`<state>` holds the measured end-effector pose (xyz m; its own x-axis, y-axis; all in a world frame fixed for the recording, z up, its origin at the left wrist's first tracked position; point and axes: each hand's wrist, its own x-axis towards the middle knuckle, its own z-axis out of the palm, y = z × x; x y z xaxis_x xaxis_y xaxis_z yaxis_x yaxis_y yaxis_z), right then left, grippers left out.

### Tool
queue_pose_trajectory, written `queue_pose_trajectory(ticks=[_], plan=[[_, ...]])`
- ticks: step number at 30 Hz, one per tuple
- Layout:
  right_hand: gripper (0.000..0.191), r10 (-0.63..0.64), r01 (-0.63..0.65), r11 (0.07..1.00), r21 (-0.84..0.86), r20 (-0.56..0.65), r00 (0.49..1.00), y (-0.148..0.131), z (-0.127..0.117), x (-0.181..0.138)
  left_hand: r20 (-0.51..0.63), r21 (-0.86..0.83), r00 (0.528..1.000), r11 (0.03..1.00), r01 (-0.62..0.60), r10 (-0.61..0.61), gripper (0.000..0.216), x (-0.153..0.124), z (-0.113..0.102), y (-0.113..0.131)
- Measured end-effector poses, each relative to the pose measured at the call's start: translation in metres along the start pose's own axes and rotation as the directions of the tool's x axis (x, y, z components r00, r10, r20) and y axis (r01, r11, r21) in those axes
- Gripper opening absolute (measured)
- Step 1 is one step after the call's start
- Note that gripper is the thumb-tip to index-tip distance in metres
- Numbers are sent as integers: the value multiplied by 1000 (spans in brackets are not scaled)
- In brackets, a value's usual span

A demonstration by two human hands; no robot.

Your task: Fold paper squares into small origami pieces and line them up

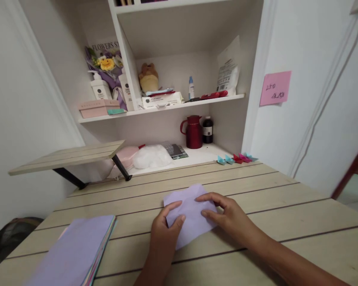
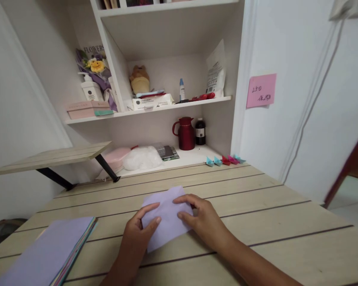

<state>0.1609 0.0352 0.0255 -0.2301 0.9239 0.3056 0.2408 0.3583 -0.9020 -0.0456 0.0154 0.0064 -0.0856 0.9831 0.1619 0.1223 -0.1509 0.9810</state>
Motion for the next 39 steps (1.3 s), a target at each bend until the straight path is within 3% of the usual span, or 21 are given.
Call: queue_pose_trajectory(ticks=[9, 16, 19, 21, 24, 28, 34, 39], plan=[[22, -96, 88, 990, -112, -69, 993, 1, -1, 1, -72, 151, 993, 985, -86, 98, 25, -3, 2, 6], [4, -196, 161, 961, -222, -143, 970, -7, -5, 2, -81, 233, 976, 956, -181, 204, 19, -5, 3, 14], [5, -178, 149, 973, -178, -159, 971, -11, -10, 2, -147, 250, 946, 936, -248, 289, 9, -2, 3, 9], [9, -82, 78, 996, -47, -96, 992, -11, -13, 2, -202, 216, 931, 941, -261, 305, 15, 0, 3, 6], [19, 99, -103, 970, 220, 29, 995, -5, -11, 4, -188, 43, 966, 984, -170, 175, 25, 2, 3, 1], [28, 181, -185, 898, 398, 48, 982, -1, -6, 4, -8, -217, 997, 974, 72, -76, 39, 1, 6, -3], [47, 294, -344, 836, 427, 180, 939, -4, -6, 1, 11, -288, 997, 955, 74, -74, 38, -2, 9, -1], [33, 292, -351, 841, 413, 201, 935, 0, -4, 1, -109, -290, 986, 953, 86, -122, 35, -2, 6, 3]])
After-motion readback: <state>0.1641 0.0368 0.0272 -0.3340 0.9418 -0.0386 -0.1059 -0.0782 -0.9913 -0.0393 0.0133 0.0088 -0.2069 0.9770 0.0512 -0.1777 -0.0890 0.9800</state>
